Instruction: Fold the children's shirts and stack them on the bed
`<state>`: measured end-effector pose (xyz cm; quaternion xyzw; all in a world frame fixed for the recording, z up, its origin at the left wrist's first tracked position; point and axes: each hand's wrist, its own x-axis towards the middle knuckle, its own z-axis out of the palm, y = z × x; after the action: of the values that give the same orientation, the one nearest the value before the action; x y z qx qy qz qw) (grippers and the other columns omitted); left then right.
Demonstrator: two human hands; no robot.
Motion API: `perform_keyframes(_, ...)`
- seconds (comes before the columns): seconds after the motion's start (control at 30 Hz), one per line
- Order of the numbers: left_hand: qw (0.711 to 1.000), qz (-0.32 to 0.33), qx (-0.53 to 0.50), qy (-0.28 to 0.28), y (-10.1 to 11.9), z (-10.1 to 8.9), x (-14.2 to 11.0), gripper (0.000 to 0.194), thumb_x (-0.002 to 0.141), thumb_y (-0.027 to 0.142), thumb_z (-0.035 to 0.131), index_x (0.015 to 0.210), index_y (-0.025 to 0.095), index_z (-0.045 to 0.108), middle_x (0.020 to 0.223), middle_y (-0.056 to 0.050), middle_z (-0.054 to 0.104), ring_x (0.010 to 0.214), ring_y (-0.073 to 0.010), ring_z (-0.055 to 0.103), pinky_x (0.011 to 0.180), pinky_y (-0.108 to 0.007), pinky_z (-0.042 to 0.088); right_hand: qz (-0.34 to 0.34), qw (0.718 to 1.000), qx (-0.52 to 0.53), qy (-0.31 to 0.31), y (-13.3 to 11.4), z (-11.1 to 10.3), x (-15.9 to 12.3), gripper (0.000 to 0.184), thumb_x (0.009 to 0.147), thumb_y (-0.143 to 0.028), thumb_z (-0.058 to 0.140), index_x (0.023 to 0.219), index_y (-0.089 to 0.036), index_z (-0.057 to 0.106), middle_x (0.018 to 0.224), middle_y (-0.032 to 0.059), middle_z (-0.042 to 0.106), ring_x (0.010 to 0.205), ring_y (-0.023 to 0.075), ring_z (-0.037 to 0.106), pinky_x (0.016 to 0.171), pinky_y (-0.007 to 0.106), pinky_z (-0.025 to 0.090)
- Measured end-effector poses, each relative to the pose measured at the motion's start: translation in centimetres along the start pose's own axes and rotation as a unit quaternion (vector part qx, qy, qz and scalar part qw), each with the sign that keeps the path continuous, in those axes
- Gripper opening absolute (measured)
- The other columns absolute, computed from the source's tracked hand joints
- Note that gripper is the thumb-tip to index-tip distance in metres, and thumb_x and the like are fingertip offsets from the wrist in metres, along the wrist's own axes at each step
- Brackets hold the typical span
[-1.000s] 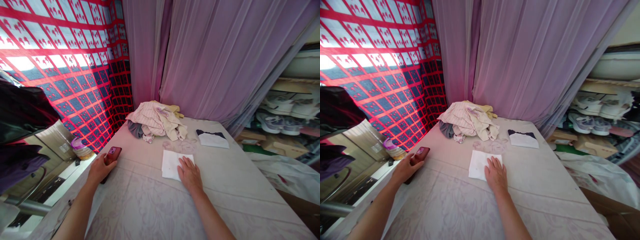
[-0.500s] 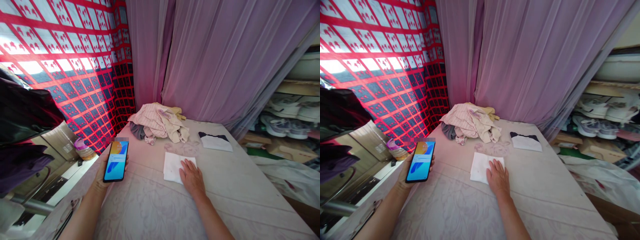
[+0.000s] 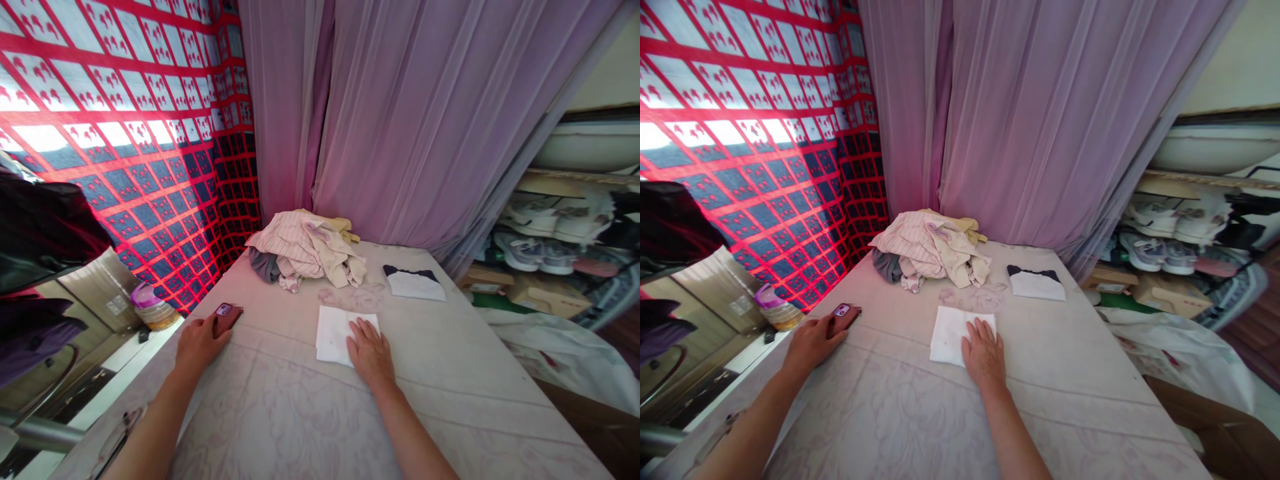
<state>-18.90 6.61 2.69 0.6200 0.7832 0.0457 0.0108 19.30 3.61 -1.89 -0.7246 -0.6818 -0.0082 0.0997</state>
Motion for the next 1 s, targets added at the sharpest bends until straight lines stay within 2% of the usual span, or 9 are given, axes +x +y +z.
perform_keyframes(0.13, 1.000, -0.025, -0.004, 0.007, 0.3, 0.9, -0.6, 0.059, 0.080, 0.056, 0.045, 0.124, 0.018, 0.052, 0.123, -0.019, 0.054, 0.111, -0.0360, 0.052, 0.089, -0.048, 0.039, 0.003, 1.000, 0.004, -0.001, -0.1, 0.2, 0.0, 0.045, 0.091, -0.033, 0.033, 0.132, -0.024, 0.049, 0.145, 0.0051, 0.040, 0.133, 0.0215, 0.031, 0.106, 0.044, 0.023)
perform_keyframes(0.23, 0.999, 0.010, -0.006, 0.045, 3.0, 1.5, -1.9, 0.056, 0.082, 0.049, 0.048, 0.126, 0.015, 0.052, 0.141, -0.022, 0.039, 0.128, -0.0377, 0.037, 0.099, -0.055, 0.028, 0.007, 1.000, 0.007, -0.012, -0.2, 0.0, 0.2, 0.046, 0.091, -0.033, 0.032, 0.133, -0.024, 0.048, 0.146, 0.0046, 0.038, 0.134, 0.0212, 0.029, 0.107, 0.045, 0.022)
perform_keyframes(0.33, 0.984, 0.166, -0.041, 0.040, 8.1, 2.7, -4.2, 0.052, 0.086, 0.040, 0.046, 0.132, 0.015, 0.047, 0.145, -0.017, 0.037, 0.135, -0.0328, 0.030, 0.108, -0.054, 0.018, 0.010, 0.999, 0.011, -0.036, -0.5, -0.7, 0.4, 0.046, 0.091, -0.034, 0.031, 0.134, -0.026, 0.046, 0.147, 0.0036, 0.036, 0.135, 0.0209, 0.028, 0.107, 0.046, 0.020)
perform_keyframes(0.43, 0.936, 0.344, -0.070, -0.004, 13.5, 4.0, -6.7, 0.057, 0.087, 0.041, 0.046, 0.139, 0.019, 0.039, 0.149, -0.011, 0.032, 0.138, -0.0282, 0.025, 0.111, -0.051, 0.016, 0.017, 0.998, 0.010, -0.057, -0.7, -2.0, 0.2, 0.048, 0.092, -0.036, 0.028, 0.136, -0.025, 0.043, 0.148, 0.0043, 0.035, 0.135, 0.0220, 0.026, 0.108, 0.051, 0.016)
perform_keyframes(0.5, 0.909, 0.409, -0.081, -0.010, 16.1, 4.6, -7.9, 0.062, 0.087, 0.047, 0.045, 0.142, 0.021, 0.034, 0.150, -0.011, 0.031, 0.139, -0.0276, 0.024, 0.111, -0.051, 0.016, 0.019, 0.998, 0.007, -0.052, -0.8, -2.5, -0.4, 0.050, 0.093, -0.038, 0.026, 0.139, -0.024, 0.039, 0.150, 0.0049, 0.031, 0.137, 0.0221, 0.023, 0.109, 0.052, 0.013)
perform_keyframes(0.57, 0.898, 0.432, -0.080, -0.026, 17.6, 5.1, -8.6, 0.066, 0.086, 0.051, 0.043, 0.143, 0.021, 0.031, 0.150, -0.012, 0.030, 0.139, -0.0285, 0.023, 0.111, -0.053, 0.016, 0.014, 0.999, 0.006, -0.049, -0.6, -2.5, -1.1, 0.052, 0.093, -0.040, 0.025, 0.142, -0.024, 0.034, 0.151, 0.0047, 0.027, 0.139, 0.0215, 0.020, 0.110, 0.051, 0.011)
perform_keyframes(0.7, 0.899, 0.430, -0.073, -0.031, 18.0, 6.1, -8.7, 0.067, 0.088, 0.055, 0.038, 0.144, 0.021, 0.028, 0.151, -0.012, 0.028, 0.139, -0.0290, 0.024, 0.110, -0.056, 0.016, 0.033, 0.996, 0.014, -0.081, 0.1, -1.5, -2.4, 0.055, 0.093, -0.047, 0.024, 0.144, -0.027, 0.030, 0.154, 0.0045, 0.020, 0.140, 0.0219, 0.015, 0.109, 0.052, 0.011)
perform_keyframes(0.83, 0.898, 0.436, -0.067, -0.004, 17.6, 7.0, -8.4, 0.066, 0.089, 0.057, 0.033, 0.145, 0.023, 0.026, 0.150, -0.011, 0.029, 0.138, -0.0281, 0.025, 0.110, -0.055, 0.016, 0.037, 0.996, 0.024, -0.071, 0.4, -0.8, -2.6, 0.055, 0.093, -0.048, 0.024, 0.144, -0.028, 0.029, 0.154, 0.0043, 0.019, 0.141, 0.0218, 0.013, 0.109, 0.052, 0.011)
perform_keyframes(1.0, 0.895, 0.443, -0.056, -0.009, 17.7, 7.1, -8.4, 0.066, 0.090, 0.057, 0.029, 0.146, 0.022, 0.024, 0.151, -0.011, 0.027, 0.139, -0.0290, 0.023, 0.110, -0.056, 0.015, 0.042, 0.996, 0.037, -0.068, 0.3, -0.8, -2.5, 0.055, 0.093, -0.049, 0.024, 0.144, -0.029, 0.029, 0.154, 0.0041, 0.019, 0.141, 0.0220, 0.012, 0.109, 0.052, 0.010)
